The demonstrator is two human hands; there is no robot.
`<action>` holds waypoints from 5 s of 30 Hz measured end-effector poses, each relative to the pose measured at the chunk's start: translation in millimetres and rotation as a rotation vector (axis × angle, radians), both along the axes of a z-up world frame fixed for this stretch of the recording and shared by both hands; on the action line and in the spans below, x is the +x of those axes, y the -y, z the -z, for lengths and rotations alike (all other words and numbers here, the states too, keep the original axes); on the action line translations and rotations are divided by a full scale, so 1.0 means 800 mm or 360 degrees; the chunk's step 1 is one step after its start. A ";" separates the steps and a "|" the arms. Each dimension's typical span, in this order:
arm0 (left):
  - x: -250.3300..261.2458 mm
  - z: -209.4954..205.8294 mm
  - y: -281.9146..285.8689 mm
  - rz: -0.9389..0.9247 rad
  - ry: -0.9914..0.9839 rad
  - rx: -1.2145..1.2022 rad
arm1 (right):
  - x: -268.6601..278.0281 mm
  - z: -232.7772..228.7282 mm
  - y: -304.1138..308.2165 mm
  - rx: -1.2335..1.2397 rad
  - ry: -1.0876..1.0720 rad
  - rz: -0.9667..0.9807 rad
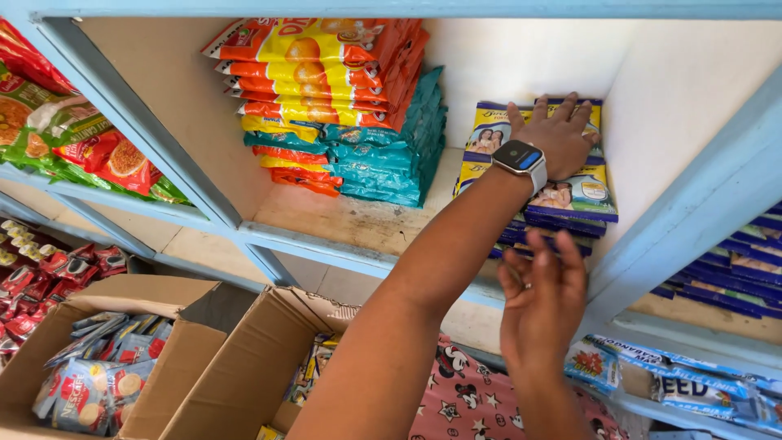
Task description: The person sits on the floor and repeatedly picks up yellow and blue packets from a cardboard box. They place the packets onto a light blue metal shelf, stacking them neatly next to other similar packets.
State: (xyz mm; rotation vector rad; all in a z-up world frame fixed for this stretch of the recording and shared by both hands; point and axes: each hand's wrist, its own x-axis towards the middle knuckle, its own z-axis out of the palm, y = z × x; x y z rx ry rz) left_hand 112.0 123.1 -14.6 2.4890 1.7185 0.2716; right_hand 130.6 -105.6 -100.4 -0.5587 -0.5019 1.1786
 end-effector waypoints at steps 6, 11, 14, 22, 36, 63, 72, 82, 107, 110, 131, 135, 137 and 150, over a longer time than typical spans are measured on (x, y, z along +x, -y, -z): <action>-0.003 -0.026 0.015 0.0014 0.0042 -0.0060 | -0.017 0.066 0.046 0.0197 0.0670 0.0070; 0.002 -0.025 0.034 0.0111 -0.0013 -0.0231 | -0.004 0.077 0.043 0.0211 0.0801 0.0134; 0.007 -0.013 0.033 0.0118 -0.0034 -0.0231 | -0.001 0.057 0.038 0.0281 0.0933 0.0182; 0.006 -0.008 0.034 0.0101 0.0069 -0.0219 | 0.000 -0.020 0.035 0.0795 0.2335 0.0688; -0.180 0.041 0.210 0.0673 0.0548 0.0406 | -0.033 0.089 0.115 0.0803 0.2509 -0.0087; -0.492 0.666 0.590 -0.1024 -0.0090 -0.1826 | -0.197 0.195 0.191 0.1427 0.3128 -0.1563; -0.509 0.803 0.507 -0.2442 0.1571 -0.0532 | -0.198 0.199 0.192 0.1428 0.3119 -0.1497; -0.512 0.791 0.407 -0.1893 0.2971 -0.0903 | -0.206 0.201 0.187 0.1408 0.3039 -0.1551; -0.578 0.736 0.586 -0.1172 -0.0615 -0.1078 | -0.198 0.201 0.186 0.1387 0.2975 -0.1509; -0.579 0.690 0.570 -0.1074 -0.0517 -0.1231 | -0.196 0.204 0.188 0.1391 0.2991 -0.1499; -0.384 0.261 0.455 -0.0565 0.2400 0.0024 | -0.151 0.188 0.132 0.0128 0.1441 -0.1162; -0.352 0.278 0.423 -0.0478 0.2757 0.0137 | -0.131 0.212 0.141 -0.0037 0.1248 -0.1089; -0.333 0.276 0.413 -0.0469 0.2760 0.0080 | -0.126 0.187 0.140 0.0004 0.1263 -0.0999; -0.231 0.215 0.429 -0.0273 0.2520 -0.0330 | -0.059 0.173 0.145 -0.0109 0.1505 -0.0332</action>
